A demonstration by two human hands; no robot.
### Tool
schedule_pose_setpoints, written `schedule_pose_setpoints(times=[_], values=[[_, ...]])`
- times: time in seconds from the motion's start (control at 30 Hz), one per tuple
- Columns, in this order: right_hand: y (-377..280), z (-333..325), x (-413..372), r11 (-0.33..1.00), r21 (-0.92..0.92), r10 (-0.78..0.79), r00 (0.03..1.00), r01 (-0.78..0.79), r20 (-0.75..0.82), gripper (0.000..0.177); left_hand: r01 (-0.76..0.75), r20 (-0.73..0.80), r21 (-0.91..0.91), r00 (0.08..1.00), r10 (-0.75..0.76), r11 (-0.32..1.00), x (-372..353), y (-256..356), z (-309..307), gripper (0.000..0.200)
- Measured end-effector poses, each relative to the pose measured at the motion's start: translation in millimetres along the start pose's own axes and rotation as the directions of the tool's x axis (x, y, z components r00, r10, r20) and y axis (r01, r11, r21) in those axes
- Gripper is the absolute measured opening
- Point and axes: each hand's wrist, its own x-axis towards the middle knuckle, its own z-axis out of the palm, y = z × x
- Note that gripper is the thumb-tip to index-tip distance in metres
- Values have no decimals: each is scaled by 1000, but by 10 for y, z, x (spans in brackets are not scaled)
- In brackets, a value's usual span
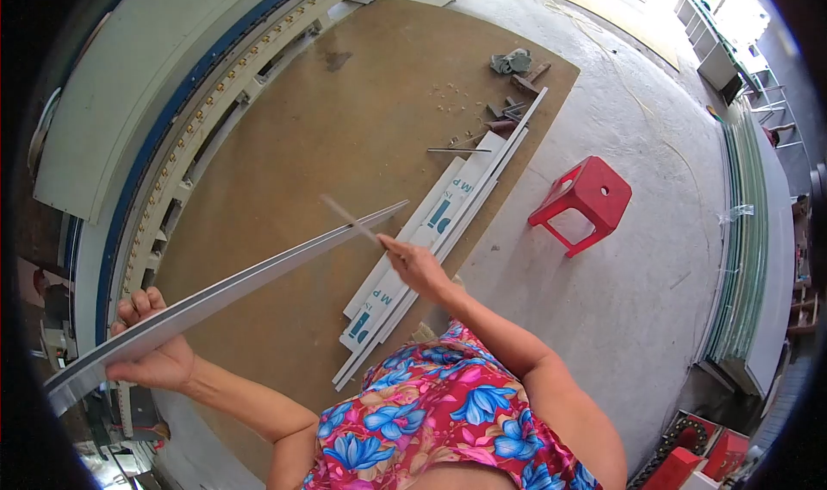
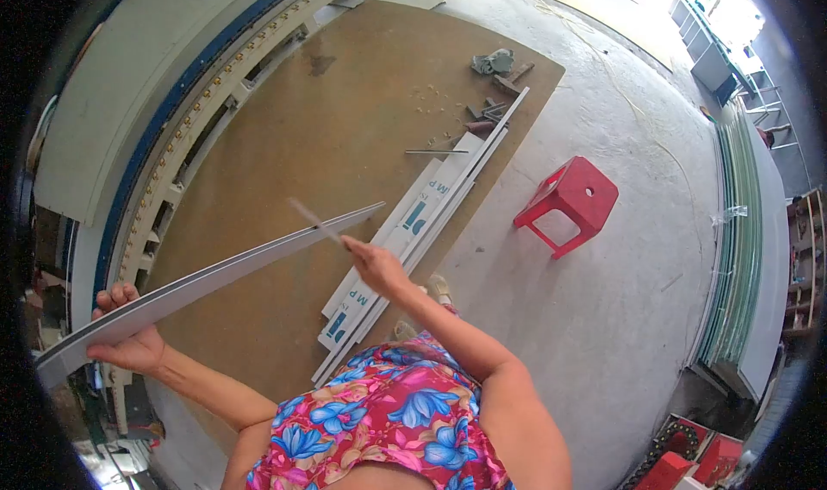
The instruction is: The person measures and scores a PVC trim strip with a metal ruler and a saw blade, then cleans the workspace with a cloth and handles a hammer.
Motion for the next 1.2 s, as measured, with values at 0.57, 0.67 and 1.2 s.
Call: schedule_pose_setpoints(times=[0.57, 0.67, 1.2], values=[[-634, 210, -441, 949, 33, -315, 949, 314, 25, 38, 5, -518, 697, 696, 498, 717, -228, -67, 460, 53], [-751, 368, -540, 960, -2, -279, 956, 280, 91, 39, -232, -480, 603, 659, 580, 763, -319, -58, 507, 46], [1116, -267, -678, 866, -79, 436, 822, -495, -367, 37, -407, -509, 351, 673, 537, 843, -423, 1197, -85, 46]])
